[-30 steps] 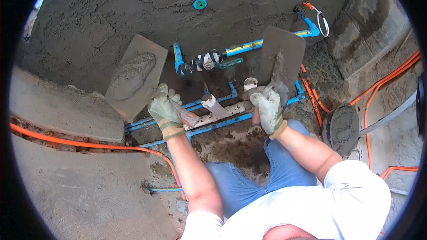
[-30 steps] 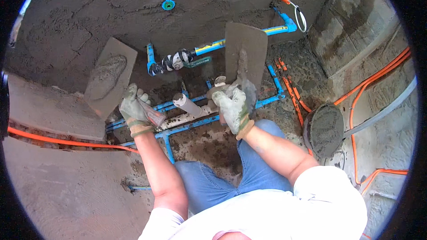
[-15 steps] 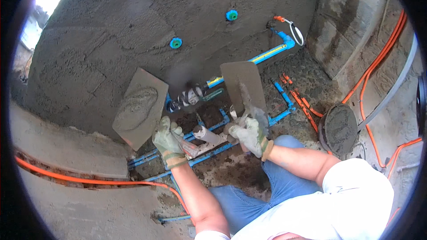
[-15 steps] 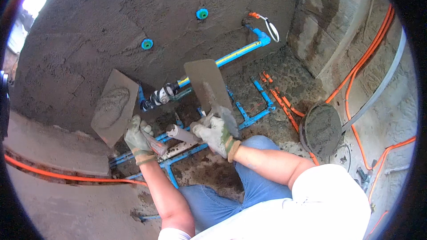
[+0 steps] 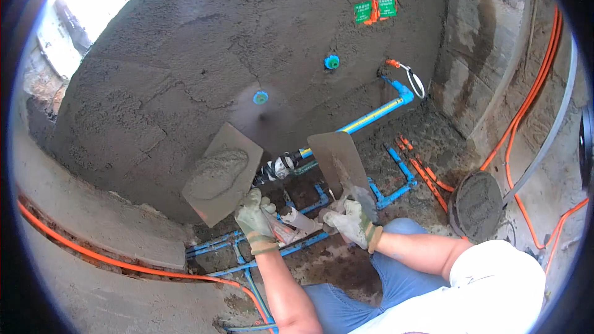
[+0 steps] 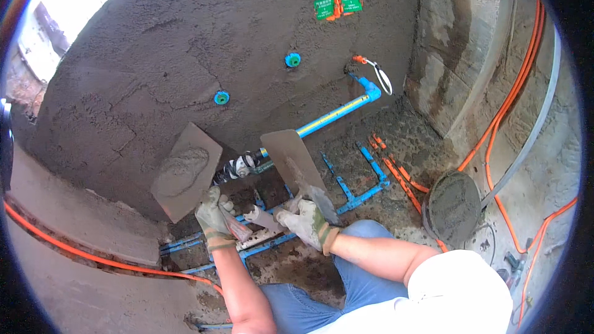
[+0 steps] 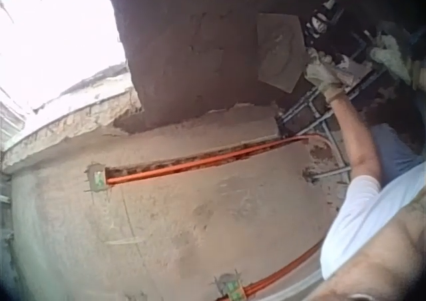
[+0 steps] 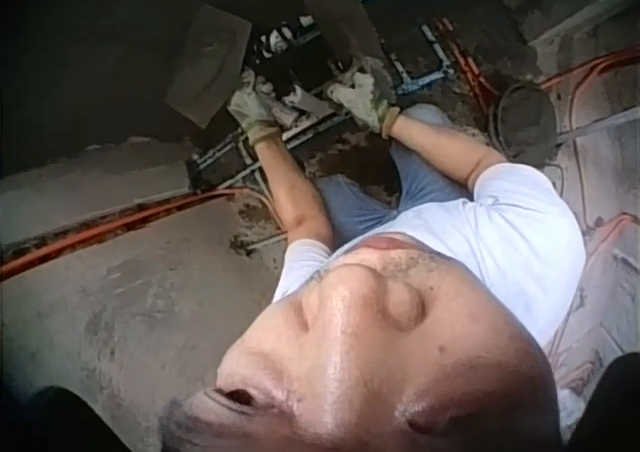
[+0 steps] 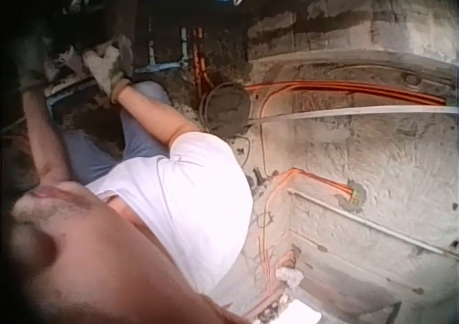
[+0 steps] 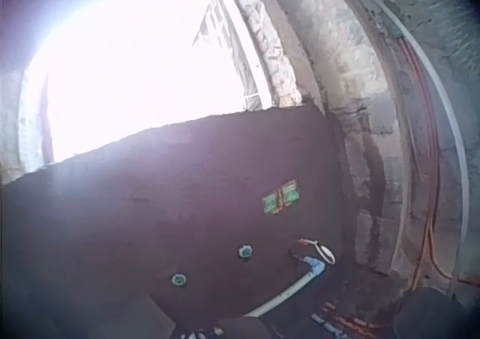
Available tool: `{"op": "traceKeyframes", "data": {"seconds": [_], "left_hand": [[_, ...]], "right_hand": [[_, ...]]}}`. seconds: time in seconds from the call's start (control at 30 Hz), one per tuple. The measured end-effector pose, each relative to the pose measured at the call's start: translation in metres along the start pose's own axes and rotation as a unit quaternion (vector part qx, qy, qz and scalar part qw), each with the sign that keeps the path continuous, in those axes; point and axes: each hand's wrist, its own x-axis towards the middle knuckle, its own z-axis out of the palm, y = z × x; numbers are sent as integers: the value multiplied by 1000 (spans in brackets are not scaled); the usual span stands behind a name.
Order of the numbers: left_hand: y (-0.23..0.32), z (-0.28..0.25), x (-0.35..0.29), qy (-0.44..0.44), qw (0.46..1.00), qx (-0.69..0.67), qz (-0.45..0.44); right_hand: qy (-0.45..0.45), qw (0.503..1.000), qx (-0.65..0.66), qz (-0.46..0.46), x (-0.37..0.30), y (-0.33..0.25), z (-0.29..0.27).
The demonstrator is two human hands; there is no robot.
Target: Applying and smoothing cement plaster onto a wall and ceiling corner using a trowel and hawk.
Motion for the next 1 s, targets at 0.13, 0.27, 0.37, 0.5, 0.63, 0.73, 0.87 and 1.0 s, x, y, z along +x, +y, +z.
{"op": "traceKeyframes", "data": {"seconds": [0.13, 0.27, 0.37, 0.5, 0.63, 0.73, 0.87, 1.0], "left_hand": [[1, 3, -4, -6, 1000, -13, -16], [-11, -2, 4, -41, 999, -21, 4], [-16, -5, 11, -132, 981, -134, -50], [-23, -17, 21, -174, 964, -196, -36], [0, 6, -6, -81, 996, -34, -1], [-2, 2, -8, -93, 996, -15, 5], [5, 8, -15, -110, 994, 29, 9], [-31, -3, 18, -292, 883, 245, 273]], "right_hand": [[32, 999, -23, -11, 3, 15, 1], [11, 999, -47, 11, -5, -5, 0], [-3, 1000, 22, -1, -4, -9, 4], [4, 999, 32, -33, -1, -3, 10], [-11, 986, -95, -140, 5, -40, 4], [-82, 918, -344, -181, 34, -88, -8], [-71, 763, -573, -291, 66, -167, 3], [-121, 655, -706, -242, 82, -228, 20]]}}
